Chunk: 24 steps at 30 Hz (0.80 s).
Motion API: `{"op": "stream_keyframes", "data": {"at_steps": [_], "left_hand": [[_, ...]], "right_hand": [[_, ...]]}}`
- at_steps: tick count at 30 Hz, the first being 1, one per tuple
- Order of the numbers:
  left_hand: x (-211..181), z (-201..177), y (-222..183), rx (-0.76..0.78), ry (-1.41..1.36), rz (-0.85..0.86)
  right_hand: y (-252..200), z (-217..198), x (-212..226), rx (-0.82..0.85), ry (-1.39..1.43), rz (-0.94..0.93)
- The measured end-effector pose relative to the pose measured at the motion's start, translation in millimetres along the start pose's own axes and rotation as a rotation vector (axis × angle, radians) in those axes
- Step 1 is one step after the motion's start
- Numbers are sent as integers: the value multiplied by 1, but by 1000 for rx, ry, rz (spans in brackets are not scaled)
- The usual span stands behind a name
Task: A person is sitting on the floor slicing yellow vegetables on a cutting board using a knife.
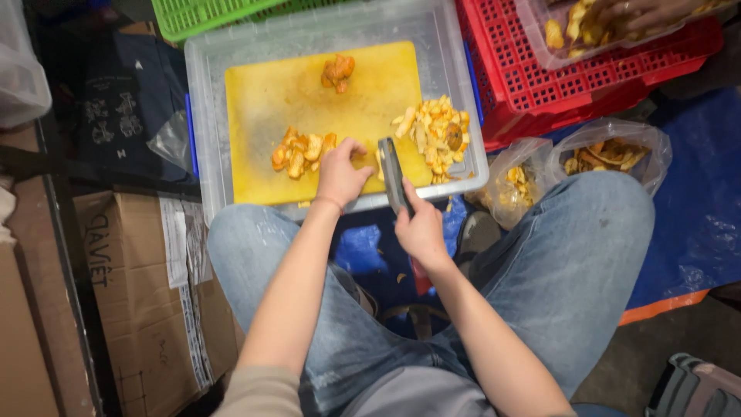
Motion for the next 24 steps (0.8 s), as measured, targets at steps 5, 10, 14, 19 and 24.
{"op": "stream_keyframes", "data": {"at_steps": [5, 10, 14, 19, 24], "left_hand": [[1, -1, 0, -17, 13, 1], [0, -6, 1, -40, 27, -10], [6, -5, -3, -57, 51, -87], [7, -2, -4, -22, 82, -137], [-16, -11, -11, 53, 82, 14]], "right_hand": [[0, 4, 1, 19, 14, 9], [3, 2, -1, 26, 47, 36], [-4, 4, -1, 47, 41, 27], [-9, 5, 1, 85, 25, 61], [-7, 3, 7, 79, 41, 48]]}}
Point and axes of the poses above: each hand's wrist, its own y-axis towards the middle knuckle, its own z-axis out of the palm, x = y × z, the point moved 8 cm from there along y, towards the middle knuckle, and after that the axes turned 5 degrees about y, right-handed, at the moved point
